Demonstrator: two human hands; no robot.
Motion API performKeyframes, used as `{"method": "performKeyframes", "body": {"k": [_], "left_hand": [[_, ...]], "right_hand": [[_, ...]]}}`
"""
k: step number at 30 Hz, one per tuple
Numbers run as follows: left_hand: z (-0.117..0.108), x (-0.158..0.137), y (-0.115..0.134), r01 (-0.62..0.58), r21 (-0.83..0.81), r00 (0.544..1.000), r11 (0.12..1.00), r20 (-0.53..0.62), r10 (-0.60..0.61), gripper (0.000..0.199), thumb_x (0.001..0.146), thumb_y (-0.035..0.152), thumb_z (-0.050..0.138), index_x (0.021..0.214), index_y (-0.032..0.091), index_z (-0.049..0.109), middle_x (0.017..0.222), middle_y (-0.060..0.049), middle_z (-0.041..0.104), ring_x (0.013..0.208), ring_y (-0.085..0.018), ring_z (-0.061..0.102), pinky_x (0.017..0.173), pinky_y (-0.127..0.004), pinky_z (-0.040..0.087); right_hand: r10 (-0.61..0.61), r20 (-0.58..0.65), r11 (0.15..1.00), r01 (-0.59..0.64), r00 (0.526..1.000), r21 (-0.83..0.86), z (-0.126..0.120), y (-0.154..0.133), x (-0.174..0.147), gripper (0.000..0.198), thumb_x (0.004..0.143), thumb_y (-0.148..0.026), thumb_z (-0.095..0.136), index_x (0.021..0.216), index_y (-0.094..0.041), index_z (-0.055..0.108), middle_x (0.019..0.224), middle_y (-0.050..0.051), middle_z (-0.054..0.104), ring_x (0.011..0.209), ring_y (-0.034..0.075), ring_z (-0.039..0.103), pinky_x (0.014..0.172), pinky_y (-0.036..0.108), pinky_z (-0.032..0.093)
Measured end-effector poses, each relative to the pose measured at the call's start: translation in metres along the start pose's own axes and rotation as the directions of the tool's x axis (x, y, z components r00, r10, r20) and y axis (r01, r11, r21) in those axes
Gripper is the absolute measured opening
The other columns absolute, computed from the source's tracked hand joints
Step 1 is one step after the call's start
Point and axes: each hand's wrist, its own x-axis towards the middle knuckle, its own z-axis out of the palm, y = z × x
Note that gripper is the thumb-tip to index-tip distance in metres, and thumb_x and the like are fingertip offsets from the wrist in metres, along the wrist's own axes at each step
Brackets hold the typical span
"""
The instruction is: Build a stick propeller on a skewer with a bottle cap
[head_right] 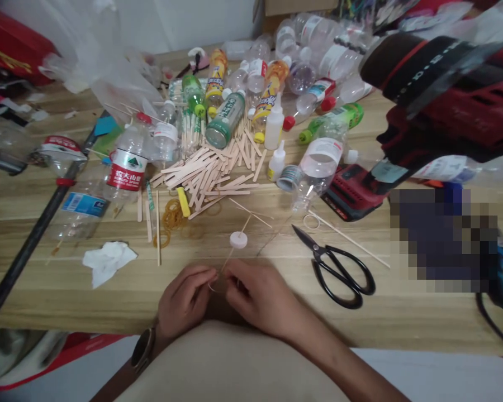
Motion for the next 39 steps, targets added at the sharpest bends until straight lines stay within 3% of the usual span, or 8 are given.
{"method": "performKeyframes", "body": {"k": [4,9,15,20,24,29,33,39], "left_hand": [[-0.003,-0.001,0.003,0.228,-0.073,0.973,0.971,-0.023,-0.23,0.016,0.089,0.01,0.054,0.088,0.022,0.066,0.083,-0.002,0.073,0.077,-0.016,0.068,0.071,-0.025,0.055],[-0.005,0.003,0.008,0.495,-0.255,0.866,0.831,0.069,-0.494,0.012,0.088,0.016,0.057,0.079,0.02,0.064,0.075,-0.001,0.067,0.072,-0.016,0.063,0.067,-0.025,0.049],[0.002,0.007,0.01,0.645,-0.569,0.727,0.509,0.255,-0.637,0.025,0.089,0.041,0.061,0.079,0.019,0.055,0.083,-0.002,0.063,0.066,-0.013,0.058,0.061,-0.024,0.047],[0.007,0.009,0.013,0.657,-0.718,0.659,0.23,0.399,-0.638,0.038,0.081,0.052,0.07,0.078,0.018,0.053,0.082,0.0,0.059,0.064,-0.011,0.051,0.058,-0.021,0.042],[0.009,0.012,0.016,0.612,-0.788,0.649,0.07,0.449,-0.614,0.045,0.075,0.055,0.075,0.077,0.019,0.047,0.083,0.002,0.058,0.057,-0.008,0.043,0.052,-0.019,0.036],[0.01,0.017,0.017,0.573,-0.819,0.675,-0.019,0.485,-0.556,0.048,0.073,0.055,0.077,0.075,0.02,0.044,0.075,0.004,0.056,0.052,-0.006,0.035,0.047,-0.018,0.03],[0.01,0.019,0.017,0.572,-0.819,0.687,-0.035,0.502,-0.525,0.045,0.076,0.054,0.076,0.077,0.021,0.044,0.067,0.006,0.052,0.049,-0.007,0.033,0.045,-0.019,0.026],[0.013,0.017,0.018,0.575,-0.817,0.69,0.031,0.465,-0.555,0.038,0.08,0.048,0.074,0.077,0.019,0.05,0.065,0.006,0.052,0.059,-0.009,0.042,0.059,-0.021,0.033]], "right_hand": [[0.005,-0.054,0.999,-0.003,0.999,0.042,-0.003,0.007,-0.004,0.016,0.078,-0.008,0.044,0.071,-0.022,0.045,0.068,0.0,0.052,0.061,0.015,0.047,0.056,0.026,0.033],[-0.027,-0.155,0.979,0.057,0.987,0.195,-0.003,0.01,-0.005,0.017,0.081,-0.01,0.047,0.07,-0.023,0.043,0.082,0.004,0.058,0.074,0.018,0.054,0.065,0.029,0.041],[0.0,-0.269,0.888,0.123,0.963,0.443,0.005,0.005,0.0,0.018,0.085,-0.015,0.048,0.069,-0.023,0.047,0.081,0.003,0.055,0.071,0.015,0.053,0.059,0.027,0.041],[0.011,-0.221,0.743,0.14,0.975,0.655,0.016,0.006,-0.002,0.019,0.092,-0.025,0.047,0.073,-0.023,0.044,0.086,0.001,0.06,0.047,0.008,0.044,0.041,0.022,0.036],[0.031,-0.186,0.66,0.12,0.982,0.742,0.02,0.005,-0.001,0.02,0.096,-0.029,0.044,0.077,-0.023,0.042,0.081,-0.001,0.057,0.04,0.004,0.039,0.038,0.02,0.03],[0.022,-0.154,0.659,0.102,0.988,0.746,0.019,0.002,0.002,0.018,0.094,-0.023,0.044,0.077,-0.022,0.043,0.077,-0.003,0.052,0.045,0.005,0.04,0.042,0.02,0.032],[0.002,-0.147,0.715,0.102,0.989,0.691,0.018,0.0,0.002,0.018,0.094,-0.018,0.038,0.076,-0.023,0.041,0.074,-0.003,0.049,0.047,0.006,0.039,0.042,0.02,0.033],[-0.044,-0.206,0.869,0.14,0.977,0.474,0.014,-0.002,0.0,0.019,0.091,-0.013,0.036,0.076,-0.023,0.042,0.072,-0.003,0.05,0.055,0.01,0.043,0.05,0.023,0.037]]}}
